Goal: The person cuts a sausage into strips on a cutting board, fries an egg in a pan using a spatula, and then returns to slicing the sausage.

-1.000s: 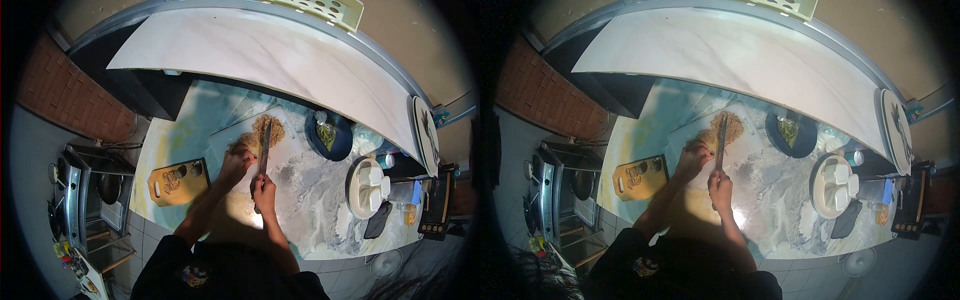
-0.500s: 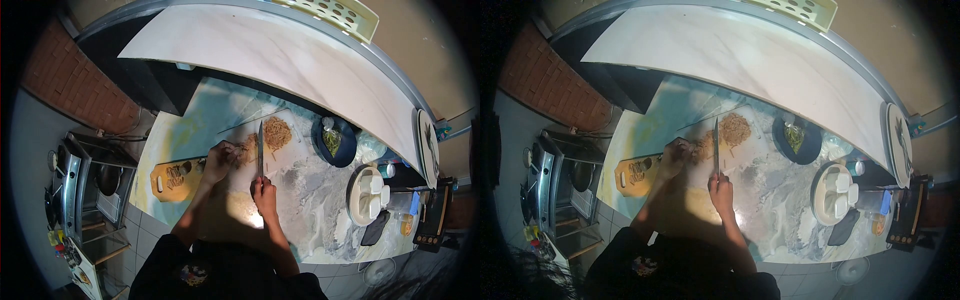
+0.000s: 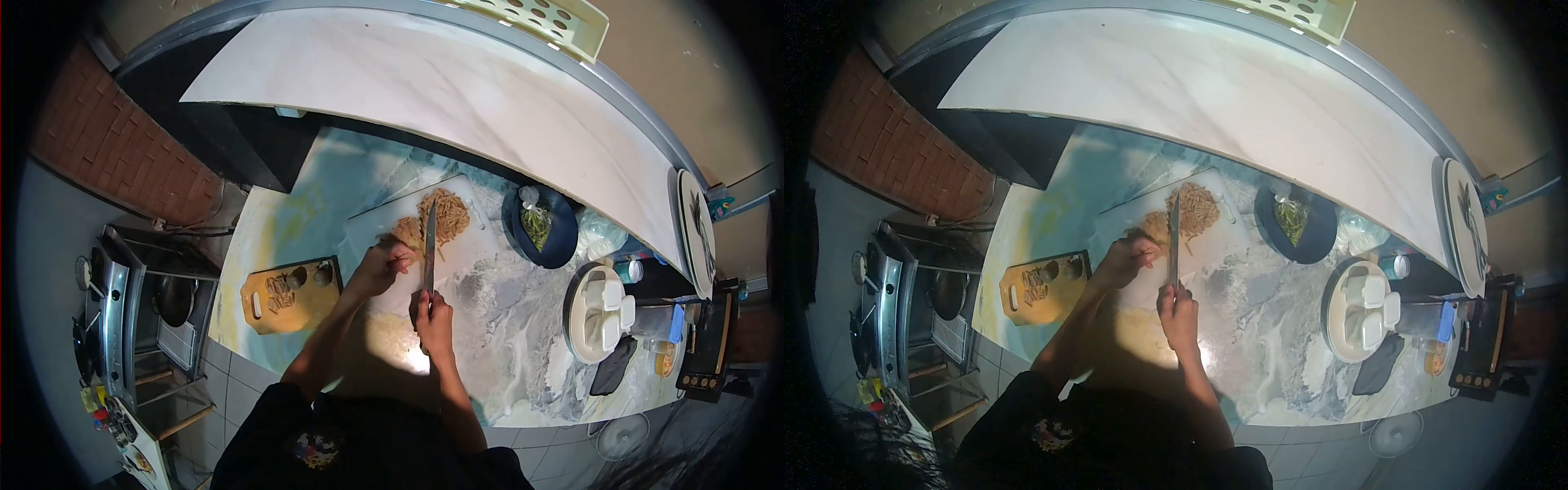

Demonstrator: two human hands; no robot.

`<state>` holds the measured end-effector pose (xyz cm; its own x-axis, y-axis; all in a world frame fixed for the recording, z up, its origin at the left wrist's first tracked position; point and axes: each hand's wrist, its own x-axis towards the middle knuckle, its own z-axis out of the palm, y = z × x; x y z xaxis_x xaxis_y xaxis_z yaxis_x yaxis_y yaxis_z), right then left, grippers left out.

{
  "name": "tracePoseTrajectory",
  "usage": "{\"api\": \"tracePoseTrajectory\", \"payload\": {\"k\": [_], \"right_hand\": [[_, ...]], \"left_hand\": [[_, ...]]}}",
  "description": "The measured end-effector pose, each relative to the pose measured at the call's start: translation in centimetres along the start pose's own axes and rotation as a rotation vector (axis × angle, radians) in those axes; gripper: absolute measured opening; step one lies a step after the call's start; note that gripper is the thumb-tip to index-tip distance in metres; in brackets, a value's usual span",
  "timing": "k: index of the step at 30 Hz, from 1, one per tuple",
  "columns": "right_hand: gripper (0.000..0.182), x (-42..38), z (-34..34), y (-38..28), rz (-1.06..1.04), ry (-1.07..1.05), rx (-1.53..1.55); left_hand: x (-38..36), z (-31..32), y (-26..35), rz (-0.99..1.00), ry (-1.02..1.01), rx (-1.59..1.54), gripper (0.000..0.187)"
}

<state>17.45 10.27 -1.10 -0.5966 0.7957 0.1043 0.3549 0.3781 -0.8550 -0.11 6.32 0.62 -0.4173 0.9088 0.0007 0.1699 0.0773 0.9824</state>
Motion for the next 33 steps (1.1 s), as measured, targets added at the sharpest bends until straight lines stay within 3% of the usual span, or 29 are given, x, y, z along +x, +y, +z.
{"api": "tracePoseTrajectory", "payload": {"k": [6,10,12,13,15,18,23,25,27,31,33], "right_hand": [[0.032,-0.2,0.0,0.4,0.024,-0.010,0.030],[0.030,-0.2,-0.6,-1.0,0.047,-0.068,0.003],[0.028,-0.1,-0.7,-1.6,0.048,-0.100,-0.025],[0.026,-0.1,-0.6,-1.7,-0.014,-0.140,-0.056],[0.020,-0.2,-0.5,-2.3,-0.059,-0.244,-0.098],[0.019,-0.3,0.0,-2.8,-0.143,-0.340,-0.138],[0.021,-0.5,1.0,-2.8,-0.162,-0.384,-0.205],[0.024,0.0,1.1,-3.1,-0.079,-0.397,-0.238],[0.025,0.5,1.1,-3.3,-0.065,-0.366,-0.304],[0.030,1.1,1.4,-2.5,-0.073,-0.300,-0.376],[0.030,1.1,1.5,-2.5,-0.081,-0.290,-0.373]], "left_hand": [[-0.3,0.1,0.4,-0.102,-0.020,-0.004,0.011],[-1.4,-1.3,1.9,-0.018,0.076,0.022,0.011],[-3.0,-2.4,2.0,-0.123,0.211,-0.278,0.014],[-3.4,-3.0,2.2,-0.125,0.213,-0.277,0.014],[-4.1,-4.0,2.6,-0.042,0.354,-0.142,0.015],[-5.0,-5.2,2.4,-0.027,0.412,-0.069,0.014],[-6.5,-5.1,1.1,0.028,0.446,-0.141,0.012],[-6.8,-4.8,1.2,0.037,0.438,-0.173,0.011],[-7.1,-4.5,1.1,-0.094,0.435,-0.113,0.012],[-6.7,-3.5,1.4,-0.135,0.398,-0.096,0.013],[-6.0,-3.2,2.1,-0.251,0.387,0.074,0.010]]}}
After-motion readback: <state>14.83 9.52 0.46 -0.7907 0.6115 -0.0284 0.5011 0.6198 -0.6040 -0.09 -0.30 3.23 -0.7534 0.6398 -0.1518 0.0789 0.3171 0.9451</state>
